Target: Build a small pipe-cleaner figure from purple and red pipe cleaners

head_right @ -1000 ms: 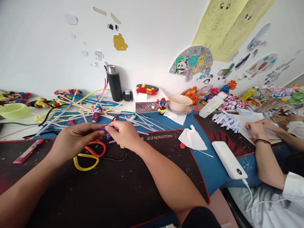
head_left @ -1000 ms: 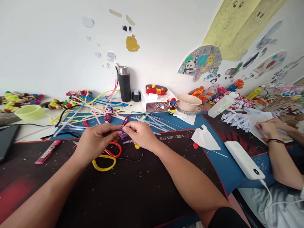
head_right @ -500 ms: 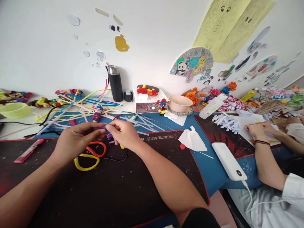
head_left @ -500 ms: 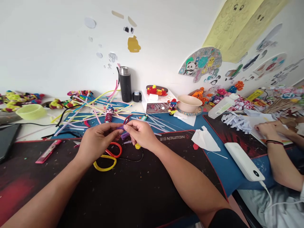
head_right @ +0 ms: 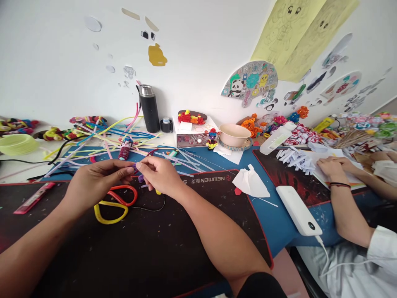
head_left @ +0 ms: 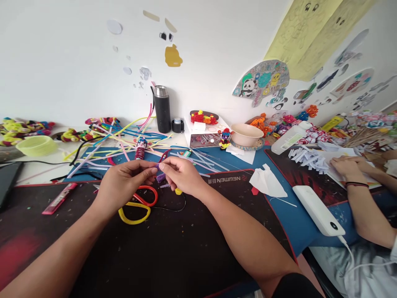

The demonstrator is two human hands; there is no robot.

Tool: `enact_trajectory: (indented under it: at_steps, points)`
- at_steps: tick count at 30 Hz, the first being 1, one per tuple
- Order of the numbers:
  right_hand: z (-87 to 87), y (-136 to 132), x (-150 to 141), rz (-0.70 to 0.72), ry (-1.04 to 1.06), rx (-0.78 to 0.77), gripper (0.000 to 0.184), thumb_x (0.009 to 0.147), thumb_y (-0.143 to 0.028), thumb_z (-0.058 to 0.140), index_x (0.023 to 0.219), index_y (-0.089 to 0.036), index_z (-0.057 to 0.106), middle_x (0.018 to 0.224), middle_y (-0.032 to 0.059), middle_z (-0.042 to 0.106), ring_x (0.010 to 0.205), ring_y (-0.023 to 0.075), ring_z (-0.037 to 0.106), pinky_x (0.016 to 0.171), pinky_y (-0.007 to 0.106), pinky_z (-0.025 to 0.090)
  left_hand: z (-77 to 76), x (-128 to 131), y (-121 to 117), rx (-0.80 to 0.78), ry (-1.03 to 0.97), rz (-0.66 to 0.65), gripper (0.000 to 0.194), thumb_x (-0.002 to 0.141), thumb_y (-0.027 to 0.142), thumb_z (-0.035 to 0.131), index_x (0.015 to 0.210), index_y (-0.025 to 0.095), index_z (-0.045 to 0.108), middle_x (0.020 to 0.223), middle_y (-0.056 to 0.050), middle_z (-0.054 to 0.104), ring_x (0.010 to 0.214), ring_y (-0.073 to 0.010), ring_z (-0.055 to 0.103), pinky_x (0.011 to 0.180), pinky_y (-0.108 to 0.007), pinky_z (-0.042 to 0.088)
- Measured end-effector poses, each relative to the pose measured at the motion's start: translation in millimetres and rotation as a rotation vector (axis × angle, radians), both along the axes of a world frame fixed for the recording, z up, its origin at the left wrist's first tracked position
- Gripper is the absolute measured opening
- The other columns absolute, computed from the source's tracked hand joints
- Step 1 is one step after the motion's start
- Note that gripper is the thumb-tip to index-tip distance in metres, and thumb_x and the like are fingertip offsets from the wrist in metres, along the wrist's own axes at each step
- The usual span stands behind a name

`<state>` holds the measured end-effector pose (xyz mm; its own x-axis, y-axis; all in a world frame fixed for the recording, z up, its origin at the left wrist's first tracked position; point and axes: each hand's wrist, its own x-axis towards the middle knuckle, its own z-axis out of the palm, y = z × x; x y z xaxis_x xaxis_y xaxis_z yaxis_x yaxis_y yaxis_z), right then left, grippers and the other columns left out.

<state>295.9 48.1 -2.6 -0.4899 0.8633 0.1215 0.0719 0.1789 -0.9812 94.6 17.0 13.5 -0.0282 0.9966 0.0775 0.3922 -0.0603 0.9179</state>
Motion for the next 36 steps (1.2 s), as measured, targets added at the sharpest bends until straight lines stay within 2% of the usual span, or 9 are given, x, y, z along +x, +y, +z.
enact_trajectory:
  at_steps: [5, 9, 15, 20, 24, 26, 28, 31, 36]
  points:
    - [1.0, -0.3, 0.9, -0.041, -0.067, 0.062, 0.028, 0.108, -0.044, 0.061, 0.095, -0.02, 0.068, 0.054, -0.0078, 0.058, 0.044, 0.0094, 0.056, 0.051, 0.021, 0.043, 8.7, 2.6, 0.7, -0.069, -0.066, -0.05, 0.054, 0.069, 0.071, 0.086, 0.094, 0.023, 0.083, 0.08, -0.005, 0.085, 0.073, -0.0251, 0.079, 0.071, -0.035, 0.067]
    - [-1.1, 0.1, 1.0, -0.08, -0.091, 0.091, 0.028, 0.109, -0.042, 0.06, 0.097, -0.02, 0.071, 0.051, -0.0073, 0.057, 0.043, 0.0104, 0.057, 0.051, 0.021, 0.043, 13.4, 1.6, 2.3, -0.155, -0.104, -0.082, 0.063, 0.065, 0.082, 0.084, 0.082, 0.021, 0.081, 0.072, -0.006, 0.082, 0.067, -0.023, 0.077, 0.068, -0.034, 0.066]
    - [-1.8, -1.1, -0.1, -0.074, -0.161, 0.125, 0.028, 0.109, -0.041, 0.058, 0.099, -0.02, 0.073, 0.052, -0.0067, 0.058, 0.042, 0.0103, 0.057, 0.05, 0.021, 0.042, 14.6, 2.1, 2.0, -0.104, -0.044, -0.062, 0.059, 0.06, 0.078, 0.089, 0.074, 0.022, 0.077, 0.063, -0.003, 0.076, 0.058, -0.0191, 0.071, 0.057, -0.028, 0.058]
    - [0.1, -1.2, 0.7, -0.039, -0.146, 0.093, 0.029, 0.11, -0.043, 0.057, 0.098, -0.02, 0.07, 0.058, -0.0061, 0.06, 0.044, 0.0095, 0.057, 0.049, 0.021, 0.043, 17.6, 2.0, 0.2, -0.072, -0.029, -0.086, 0.055, 0.067, 0.076, 0.086, 0.074, 0.022, 0.076, 0.062, -0.002, 0.074, 0.057, -0.0182, 0.068, 0.055, -0.027, 0.055]
    - [1.1, -0.6, 1.3, -0.025, -0.108, 0.039, 0.023, 0.108, -0.04, 0.06, 0.101, -0.021, 0.069, 0.064, -0.006, 0.062, 0.046, 0.0095, 0.059, 0.048, 0.021, 0.044, 20.2, -0.1, 0.6, -0.09, 0.037, -0.125, 0.054, 0.072, 0.076, 0.083, 0.074, 0.022, 0.074, 0.063, -0.001, 0.074, 0.057, -0.0183, 0.067, 0.056, -0.028, 0.054]
    - [1.0, -0.1, 1.3, -0.049, -0.109, 0.044, 0.021, 0.108, -0.038, 0.061, 0.1, -0.021, 0.069, 0.061, -0.0064, 0.061, 0.047, 0.0097, 0.059, 0.05, 0.021, 0.045, 18.9, -0.7, 1.1, -0.082, 0.051, -0.141, 0.057, 0.074, 0.079, 0.079, 0.08, 0.023, 0.075, 0.07, -0.003, 0.078, 0.063, -0.0211, 0.071, 0.061, -0.031, 0.059]
    - [0.4, 0.5, 1.3, -0.083, -0.125, 0.064, 0.022, 0.108, -0.038, 0.061, 0.098, -0.02, 0.07, 0.056, -0.0068, 0.059, 0.047, 0.0101, 0.059, 0.052, 0.021, 0.045, 15.1, -0.6, 0.9, -0.028, 0.073, -0.131, 0.06, 0.076, 0.08, 0.076, 0.095, 0.023, 0.078, 0.087, -0.006, 0.084, 0.077, -0.0258, 0.076, 0.071, -0.036, 0.064]
    - [-1.5, 1.5, 1.3, -0.115, -0.143, 0.075, 0.023, 0.107, -0.04, 0.063, 0.096, -0.02, 0.071, 0.055, -0.0059, 0.06, 0.046, 0.0107, 0.059, 0.051, 0.021, 0.044, 7.2, 0.9, -1.2, 0.094, 0.166, -0.096, 0.057, 0.079, 0.072, 0.077, 0.112, 0.025, 0.078, 0.107, -0.008, 0.086, 0.093, -0.0295, 0.079, 0.084, -0.039, 0.064]
    - [-3.3, 1.6, 1.0, -0.078, -0.149, 0.064, 0.023, 0.107, -0.04, 0.062, 0.1, -0.02, 0.073, 0.056, -0.0059, 0.06, 0.044, 0.0111, 0.059, 0.049, 0.022, 0.043, -0.1, 2.4, -4.7, 0.216, 0.345, -0.09, 0.036, 0.088, 0.057, 0.069, 0.109, 0.03, 0.079, 0.1, -0.004, 0.086, 0.091, -0.0279, 0.079, 0.081, -0.034, 0.061]
